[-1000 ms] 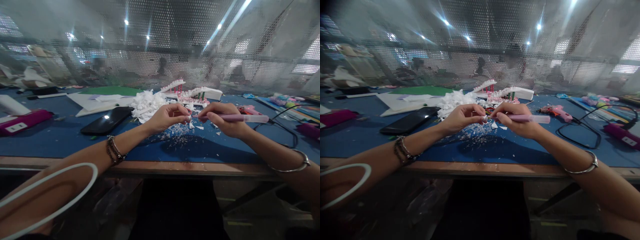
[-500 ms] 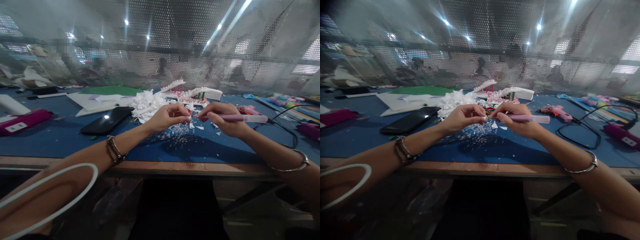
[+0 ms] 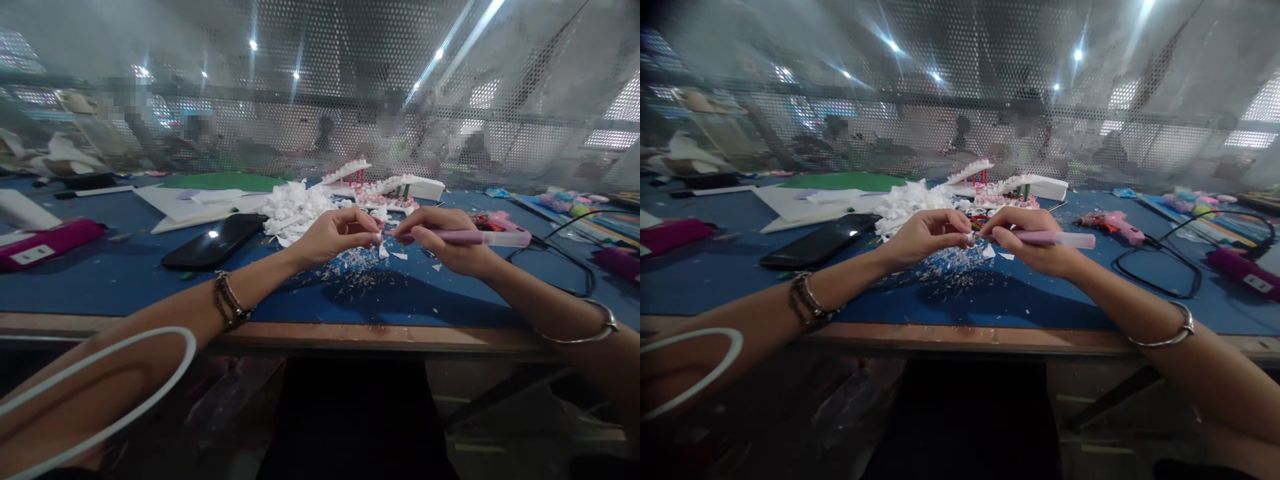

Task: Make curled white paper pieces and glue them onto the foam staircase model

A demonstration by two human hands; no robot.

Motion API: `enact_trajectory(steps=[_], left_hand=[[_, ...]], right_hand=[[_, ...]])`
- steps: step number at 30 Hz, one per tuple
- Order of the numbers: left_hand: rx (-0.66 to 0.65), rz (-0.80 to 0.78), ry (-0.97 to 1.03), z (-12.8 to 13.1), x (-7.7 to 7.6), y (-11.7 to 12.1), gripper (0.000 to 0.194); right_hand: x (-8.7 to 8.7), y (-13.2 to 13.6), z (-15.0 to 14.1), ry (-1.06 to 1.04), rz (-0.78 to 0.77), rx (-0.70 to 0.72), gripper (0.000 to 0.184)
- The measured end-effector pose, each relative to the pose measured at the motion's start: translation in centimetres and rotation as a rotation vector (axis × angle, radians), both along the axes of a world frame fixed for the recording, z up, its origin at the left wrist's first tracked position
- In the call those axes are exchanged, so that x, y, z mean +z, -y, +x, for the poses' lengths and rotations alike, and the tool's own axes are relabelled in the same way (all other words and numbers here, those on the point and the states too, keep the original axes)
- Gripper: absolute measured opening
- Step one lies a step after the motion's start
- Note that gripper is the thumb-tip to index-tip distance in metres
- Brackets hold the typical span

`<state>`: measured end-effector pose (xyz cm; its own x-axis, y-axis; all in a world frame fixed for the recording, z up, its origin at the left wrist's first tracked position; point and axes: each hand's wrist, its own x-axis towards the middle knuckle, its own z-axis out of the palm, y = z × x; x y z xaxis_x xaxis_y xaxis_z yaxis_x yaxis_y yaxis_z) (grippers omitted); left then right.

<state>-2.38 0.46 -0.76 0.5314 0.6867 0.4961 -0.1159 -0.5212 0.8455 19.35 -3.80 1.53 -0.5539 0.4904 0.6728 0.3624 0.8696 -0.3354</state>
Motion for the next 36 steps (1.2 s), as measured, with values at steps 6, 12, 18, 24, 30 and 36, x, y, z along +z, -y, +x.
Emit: enact_trajectory(steps=[6,12,18,24,30,36], left_hand=[[-0.004,-0.005,0.012,0.05,0.11,0.13,0.019],[0.009,-0.018,-0.016,0.06,0.14,0.18,0.023],[0.019,-0.024,-0.031,0.07,0.2,0.22,0.023],[-0.002,-0.05,-0.007,0.02,0.18,0.22,0.02],[-0.002,-0.034,-0.019,-0.13,-0.03,-0.05,0.021],[-0.024,-0.038,-0.02,-0.23,-0.2,-0.29,0.021]], right_hand=[[0.02,0.2,-0.13,-0.024,0.035,-0.002,0.023],[0.06,0.17,-0.1,0.017,0.05,0.024,0.024],[0.05,0.13,-0.03,0.017,0.044,0.025,0.024],[0.05,0.11,-0.06,0.02,0.053,0.02,0.024],[-0.3,-0.09,0.06,0.025,0.012,0.065,0.023],[-0.52,-0.37,0.22,0.068,0.035,0.082,0.022]])
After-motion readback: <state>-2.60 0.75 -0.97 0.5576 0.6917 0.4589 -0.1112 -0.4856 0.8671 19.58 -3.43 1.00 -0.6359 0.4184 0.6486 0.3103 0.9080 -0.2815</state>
